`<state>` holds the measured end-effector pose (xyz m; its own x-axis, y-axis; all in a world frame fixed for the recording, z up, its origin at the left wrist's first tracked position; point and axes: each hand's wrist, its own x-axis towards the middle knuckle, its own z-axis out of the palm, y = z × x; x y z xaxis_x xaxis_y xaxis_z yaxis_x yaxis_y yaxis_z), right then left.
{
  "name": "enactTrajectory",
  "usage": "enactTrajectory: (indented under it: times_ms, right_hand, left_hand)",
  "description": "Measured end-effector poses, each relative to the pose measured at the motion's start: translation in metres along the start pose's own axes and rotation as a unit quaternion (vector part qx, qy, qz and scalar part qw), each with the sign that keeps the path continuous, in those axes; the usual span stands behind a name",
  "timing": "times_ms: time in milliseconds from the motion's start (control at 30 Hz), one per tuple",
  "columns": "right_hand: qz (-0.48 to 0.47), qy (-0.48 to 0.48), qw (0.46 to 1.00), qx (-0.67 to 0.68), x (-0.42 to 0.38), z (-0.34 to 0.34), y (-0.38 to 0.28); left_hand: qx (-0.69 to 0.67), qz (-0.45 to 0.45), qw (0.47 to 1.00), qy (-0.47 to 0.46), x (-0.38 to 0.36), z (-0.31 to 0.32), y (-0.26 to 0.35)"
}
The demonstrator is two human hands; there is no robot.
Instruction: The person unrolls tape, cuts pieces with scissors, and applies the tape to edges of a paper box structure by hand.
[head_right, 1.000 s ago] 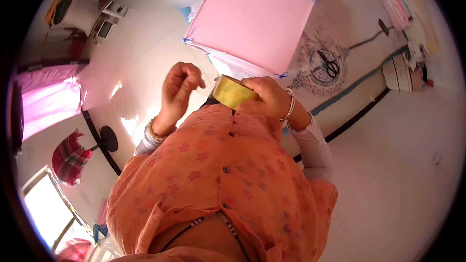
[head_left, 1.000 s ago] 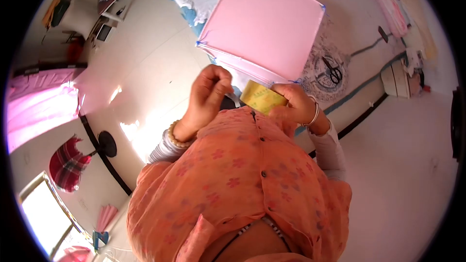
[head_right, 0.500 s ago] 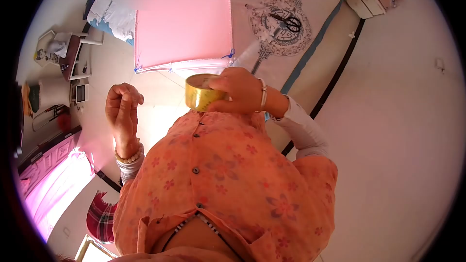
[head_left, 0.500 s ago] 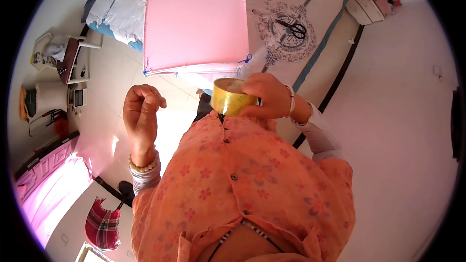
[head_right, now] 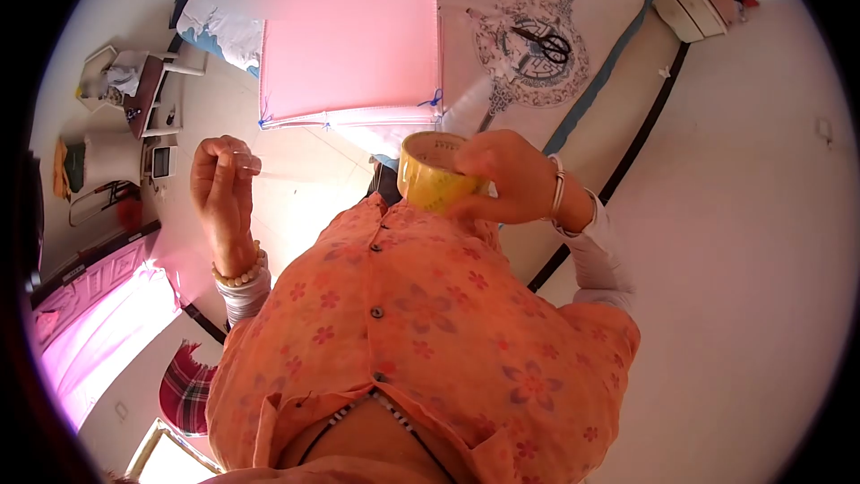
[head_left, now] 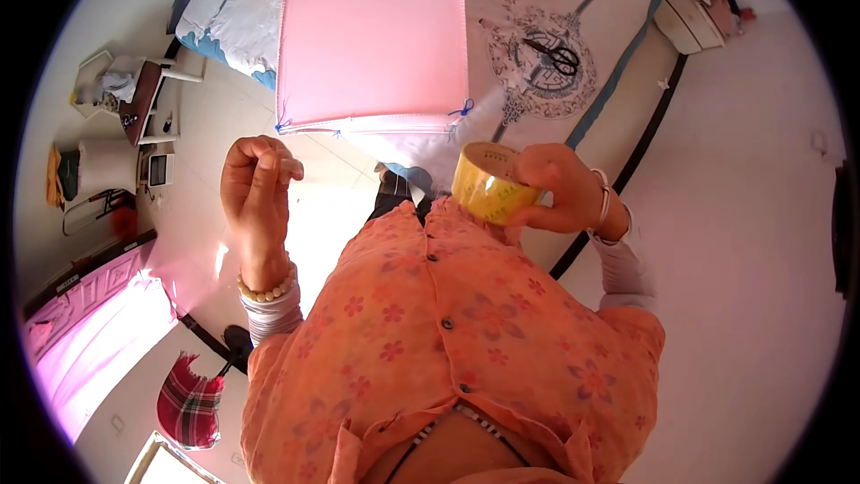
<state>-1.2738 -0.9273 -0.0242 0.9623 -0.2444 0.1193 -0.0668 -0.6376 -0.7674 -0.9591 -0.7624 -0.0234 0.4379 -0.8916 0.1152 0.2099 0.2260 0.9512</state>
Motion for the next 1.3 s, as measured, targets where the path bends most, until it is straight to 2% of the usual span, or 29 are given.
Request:
enactTrajectory:
  times_ms: [67,100,133,200,267,300,367,400,467,500,567,600,700,800,867,900,933,1000,1033,1133,1200,1233,1300]
  right_hand:
    - [-0.132,0.050,0.985,0.096,-0.003,0.003,0.005]
    - [-0.132,0.050,0.985,0.098,-0.001,0.003,0.004]
    - [-0.150,0.020,0.984,0.091,0.004,0.004,0.001]
    - [-0.174,-0.009,0.981,0.085,0.006,0.007,0.002]
    - [-0.183,0.076,0.977,0.082,0.003,0.012,0.009]
    - [-0.187,0.075,0.976,0.085,-0.001,0.008,0.010]
    - [-0.093,0.105,0.989,-0.047,-0.012,-0.003,0.010]
    - [-0.094,0.104,0.989,-0.046,-0.009,-0.009,0.005]
    - [0.096,-0.051,0.994,-0.020,-0.003,-0.023,-0.004]
    - [0.094,-0.052,0.994,-0.019,-0.006,-0.021,0.001]
    - [-0.099,0.037,0.992,0.068,-0.014,-0.017,0.016]
    - [-0.101,0.037,0.992,0.069,-0.010,-0.018,0.016]
    - [-0.189,-0.054,0.980,0.046,-0.003,-0.018,0.018]
    - [-0.187,0.023,0.979,0.078,-0.009,-0.011,0.029]
    - [-0.045,0.036,0.998,0.026,-0.014,-0.024,0.023]
    - [-0.018,0.024,1.000,0.004,-0.012,-0.027,0.019]
    - [-0.017,0.024,1.000,0.003,-0.013,-0.028,0.021]
    - [-0.043,0.052,0.998,0.006,-0.018,-0.032,0.029]
    - [-0.044,0.052,0.998,0.006,-0.020,-0.033,0.033]
    - [-0.139,0.070,0.987,0.039,-0.024,-0.029,0.054]
    - [-0.073,0.070,0.995,0.020,-0.026,-0.024,0.069]
    - [-0.075,0.070,0.995,0.021,-0.027,-0.025,0.069]
    - [0.151,0.064,0.986,-0.029,-0.028,-0.029,0.068]
  left_hand:
    - [0.005,0.026,1.000,-0.002,-0.002,-0.004,0.010]
    - [-0.002,0.023,1.000,0.004,-0.003,-0.008,0.014]
    - [0.003,0.010,0.999,0.050,-0.003,-0.009,0.020]
    - [-0.003,0.032,0.999,0.040,0.000,-0.012,0.026]
    - [0.002,0.042,0.999,0.032,0.001,-0.016,0.029]
    - [0.002,0.049,0.999,0.021,0.000,-0.018,0.030]
    - [0.013,0.046,0.999,0.024,-0.002,-0.022,0.030]
    - [0.019,0.043,0.999,0.025,-0.003,-0.025,0.028]
    - [0.017,0.028,0.999,0.025,-0.004,-0.032,0.019]
    - [0.020,0.026,0.999,0.027,-0.005,-0.033,0.018]
    - [0.026,0.022,0.999,0.031,-0.004,-0.040,0.022]
    - [0.019,0.023,0.999,0.040,-0.003,-0.049,0.026]
    - [0.020,0.019,0.998,0.056,-0.001,-0.057,0.030]
    - [0.011,0.008,0.997,0.070,0.003,-0.061,0.025]
    - [0.030,0.001,0.992,0.120,0.004,-0.067,0.020]
    - [0.036,-0.013,0.989,0.144,0.004,-0.060,0.018]
    - [0.036,-0.013,0.989,0.144,0.006,-0.066,0.016]
    - [-0.027,-0.006,0.996,0.084,0.012,-0.088,0.010]
    - [-0.025,-0.008,0.994,0.109,0.012,-0.093,0.009]
    - [0.003,-0.042,0.991,0.130,0.016,-0.105,0.004]
    - [0.000,-0.049,0.991,0.123,0.021,-0.113,-0.011]
    - [-0.002,-0.057,0.992,0.113,0.021,-0.117,-0.018]
    - [0.012,-0.077,0.990,0.118,0.020,-0.122,-0.031]
